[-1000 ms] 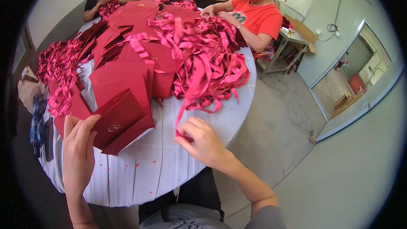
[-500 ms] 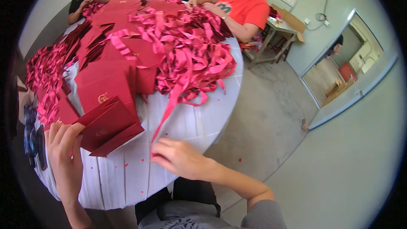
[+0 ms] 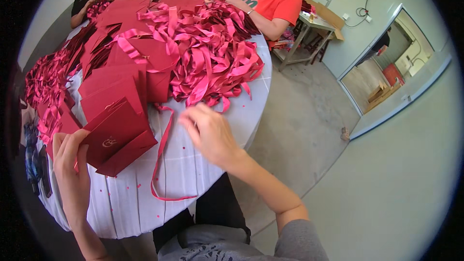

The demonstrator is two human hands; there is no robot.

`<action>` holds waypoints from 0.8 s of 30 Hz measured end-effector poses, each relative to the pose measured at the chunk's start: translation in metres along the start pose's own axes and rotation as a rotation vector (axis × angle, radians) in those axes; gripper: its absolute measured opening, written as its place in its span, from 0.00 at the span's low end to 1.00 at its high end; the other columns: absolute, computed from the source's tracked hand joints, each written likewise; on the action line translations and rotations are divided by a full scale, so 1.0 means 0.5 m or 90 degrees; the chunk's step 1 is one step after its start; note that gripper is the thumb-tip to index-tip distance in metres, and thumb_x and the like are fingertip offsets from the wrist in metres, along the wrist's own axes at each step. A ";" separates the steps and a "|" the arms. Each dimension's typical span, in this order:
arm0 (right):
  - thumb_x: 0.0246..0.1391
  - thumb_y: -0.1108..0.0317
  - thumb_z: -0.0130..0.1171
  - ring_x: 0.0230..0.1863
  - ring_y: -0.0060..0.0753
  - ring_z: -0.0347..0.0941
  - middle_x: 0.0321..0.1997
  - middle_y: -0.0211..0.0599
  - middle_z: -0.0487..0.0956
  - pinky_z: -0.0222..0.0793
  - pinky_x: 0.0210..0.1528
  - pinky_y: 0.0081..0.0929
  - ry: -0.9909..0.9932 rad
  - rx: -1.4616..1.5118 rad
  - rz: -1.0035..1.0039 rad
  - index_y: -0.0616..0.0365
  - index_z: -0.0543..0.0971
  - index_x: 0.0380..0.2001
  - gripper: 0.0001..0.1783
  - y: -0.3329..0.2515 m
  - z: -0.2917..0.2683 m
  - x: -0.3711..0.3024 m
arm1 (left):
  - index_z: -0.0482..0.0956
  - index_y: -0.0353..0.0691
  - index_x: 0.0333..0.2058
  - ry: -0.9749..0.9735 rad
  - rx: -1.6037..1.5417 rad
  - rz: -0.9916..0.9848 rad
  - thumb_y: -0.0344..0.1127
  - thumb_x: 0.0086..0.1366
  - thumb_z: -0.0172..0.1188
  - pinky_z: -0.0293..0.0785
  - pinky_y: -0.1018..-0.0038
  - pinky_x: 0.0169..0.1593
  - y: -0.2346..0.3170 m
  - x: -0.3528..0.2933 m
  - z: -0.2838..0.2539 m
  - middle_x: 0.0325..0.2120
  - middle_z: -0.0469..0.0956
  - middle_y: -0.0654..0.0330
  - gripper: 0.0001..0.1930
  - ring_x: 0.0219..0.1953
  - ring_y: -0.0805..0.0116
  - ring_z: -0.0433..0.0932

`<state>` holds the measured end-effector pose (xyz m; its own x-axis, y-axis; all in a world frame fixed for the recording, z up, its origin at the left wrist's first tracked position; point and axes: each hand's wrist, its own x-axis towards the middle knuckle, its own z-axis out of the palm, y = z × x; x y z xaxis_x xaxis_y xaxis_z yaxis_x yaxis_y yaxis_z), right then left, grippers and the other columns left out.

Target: The person attaches ribbon handles to paper gift bags by threading pink ribbons into the bags by hand, then folds and opens the gift bags.

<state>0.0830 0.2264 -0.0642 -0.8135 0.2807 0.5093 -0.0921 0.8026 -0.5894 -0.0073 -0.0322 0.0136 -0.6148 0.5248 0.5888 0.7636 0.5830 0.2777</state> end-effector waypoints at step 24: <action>0.67 0.70 0.44 0.20 0.13 0.58 0.24 0.25 0.67 0.60 0.23 0.13 -0.101 0.525 0.153 0.62 0.68 0.44 0.08 -0.106 0.011 0.067 | 0.79 0.34 0.38 -0.031 -0.210 0.005 0.18 0.56 0.56 0.68 0.69 0.42 -0.082 0.021 0.007 0.29 0.78 0.54 0.11 0.36 0.56 0.72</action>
<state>0.0574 0.1903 -0.0195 -0.9289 0.2676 0.2561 -0.2442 0.0776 -0.9666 -0.0457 -0.0487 0.0056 -0.6111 0.5618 0.5577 0.7864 0.3502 0.5089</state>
